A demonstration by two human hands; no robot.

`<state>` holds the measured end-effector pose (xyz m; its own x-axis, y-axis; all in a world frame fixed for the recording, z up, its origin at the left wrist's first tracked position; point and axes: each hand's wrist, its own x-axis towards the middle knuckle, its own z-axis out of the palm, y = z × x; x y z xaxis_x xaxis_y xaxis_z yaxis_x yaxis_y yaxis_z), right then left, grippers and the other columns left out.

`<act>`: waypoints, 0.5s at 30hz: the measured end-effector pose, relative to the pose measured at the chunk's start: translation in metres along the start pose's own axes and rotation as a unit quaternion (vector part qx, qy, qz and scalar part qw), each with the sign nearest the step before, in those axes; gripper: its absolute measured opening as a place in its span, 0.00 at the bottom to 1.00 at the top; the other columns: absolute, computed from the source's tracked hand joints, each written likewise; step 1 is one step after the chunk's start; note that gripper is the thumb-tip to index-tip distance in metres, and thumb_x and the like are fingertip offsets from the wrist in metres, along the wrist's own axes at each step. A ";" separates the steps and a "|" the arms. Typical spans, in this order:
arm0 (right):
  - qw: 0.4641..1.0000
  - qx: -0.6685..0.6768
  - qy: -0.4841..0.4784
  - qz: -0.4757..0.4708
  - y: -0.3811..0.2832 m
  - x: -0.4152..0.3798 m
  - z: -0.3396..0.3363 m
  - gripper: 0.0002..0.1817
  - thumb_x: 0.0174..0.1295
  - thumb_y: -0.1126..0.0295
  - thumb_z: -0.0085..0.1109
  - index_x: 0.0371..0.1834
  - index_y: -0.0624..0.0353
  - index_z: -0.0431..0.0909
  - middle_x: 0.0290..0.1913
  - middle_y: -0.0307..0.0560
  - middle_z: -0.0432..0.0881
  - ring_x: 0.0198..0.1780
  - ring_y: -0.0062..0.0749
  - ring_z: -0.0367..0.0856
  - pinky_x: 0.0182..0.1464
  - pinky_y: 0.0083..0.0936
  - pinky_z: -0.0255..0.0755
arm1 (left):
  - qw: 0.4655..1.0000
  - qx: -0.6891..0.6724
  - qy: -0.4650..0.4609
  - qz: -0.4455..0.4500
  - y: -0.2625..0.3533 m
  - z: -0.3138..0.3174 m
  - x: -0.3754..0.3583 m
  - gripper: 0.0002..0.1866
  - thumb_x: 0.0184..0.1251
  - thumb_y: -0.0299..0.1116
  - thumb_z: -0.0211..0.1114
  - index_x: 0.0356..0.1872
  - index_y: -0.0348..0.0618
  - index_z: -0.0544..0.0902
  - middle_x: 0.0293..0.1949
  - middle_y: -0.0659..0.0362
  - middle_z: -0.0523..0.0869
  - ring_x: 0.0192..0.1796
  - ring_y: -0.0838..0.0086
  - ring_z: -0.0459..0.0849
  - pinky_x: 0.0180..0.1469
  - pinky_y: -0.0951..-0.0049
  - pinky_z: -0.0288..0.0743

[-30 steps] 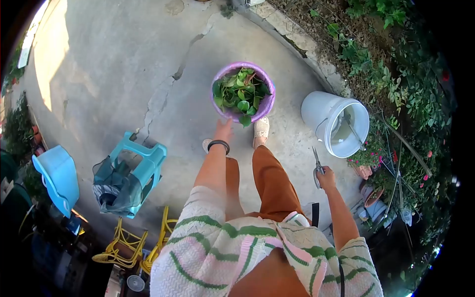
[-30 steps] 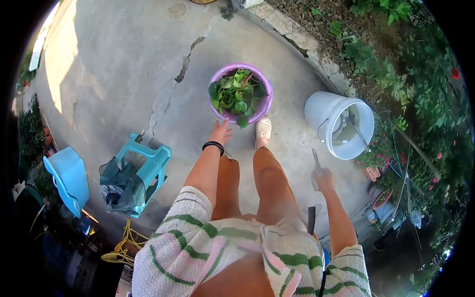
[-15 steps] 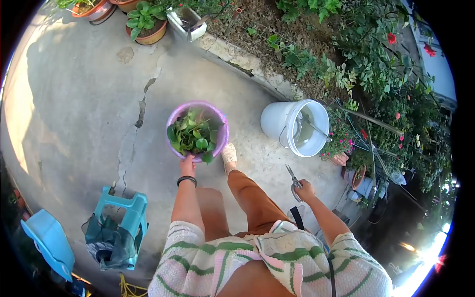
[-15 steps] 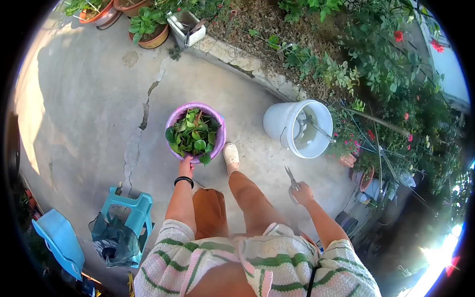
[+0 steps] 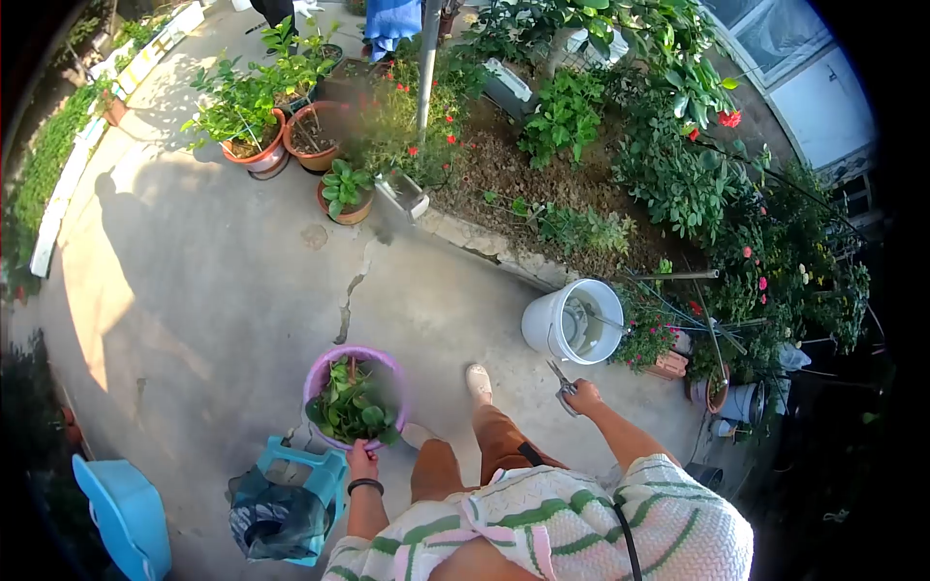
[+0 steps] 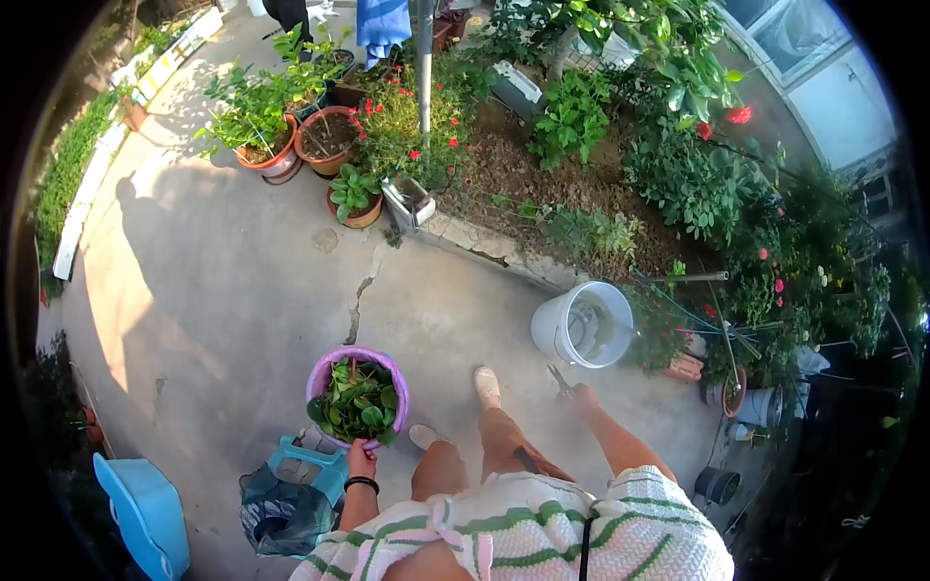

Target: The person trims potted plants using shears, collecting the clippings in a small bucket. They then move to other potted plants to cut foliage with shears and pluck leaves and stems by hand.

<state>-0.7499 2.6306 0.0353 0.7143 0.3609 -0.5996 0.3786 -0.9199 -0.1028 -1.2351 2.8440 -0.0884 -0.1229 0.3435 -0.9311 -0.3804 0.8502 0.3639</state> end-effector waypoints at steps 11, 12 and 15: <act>0.992 0.000 -0.112 -0.052 -0.075 -0.068 -0.008 0.42 0.40 0.30 0.56 0.30 0.69 0.77 0.24 0.56 0.80 0.26 0.43 0.81 0.31 0.36 0.73 | 0.992 -0.087 0.026 0.085 0.112 -0.116 -0.079 0.08 0.50 0.31 0.60 0.26 0.45 0.70 0.17 0.64 0.70 0.15 0.81 0.66 0.16 0.82 0.60; 0.990 0.009 -0.135 -0.038 -0.096 -0.083 -0.017 0.42 0.40 0.30 0.55 0.29 0.68 0.77 0.23 0.56 0.80 0.24 0.43 0.81 0.30 0.36 0.73 | 0.990 -0.099 0.041 0.089 0.119 -0.119 -0.085 0.07 0.50 0.32 0.60 0.25 0.44 0.70 0.17 0.64 0.70 0.15 0.81 0.66 0.17 0.82 0.61; 0.978 -0.037 -0.199 -0.048 -0.133 -0.089 -0.021 0.42 0.41 0.30 0.54 0.28 0.68 0.77 0.21 0.55 0.79 0.24 0.42 0.81 0.29 0.35 0.73 | 0.983 -0.130 0.081 0.099 0.142 -0.126 -0.094 0.07 0.50 0.32 0.60 0.23 0.42 0.71 0.16 0.64 0.71 0.15 0.80 0.67 0.17 0.81 0.62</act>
<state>-0.8511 2.7245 0.1191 0.3921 0.3436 -0.8533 0.4844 -0.8657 -0.1260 -1.3927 2.8824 0.0473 -0.3551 0.4067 -0.8417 -0.5525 0.6350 0.5399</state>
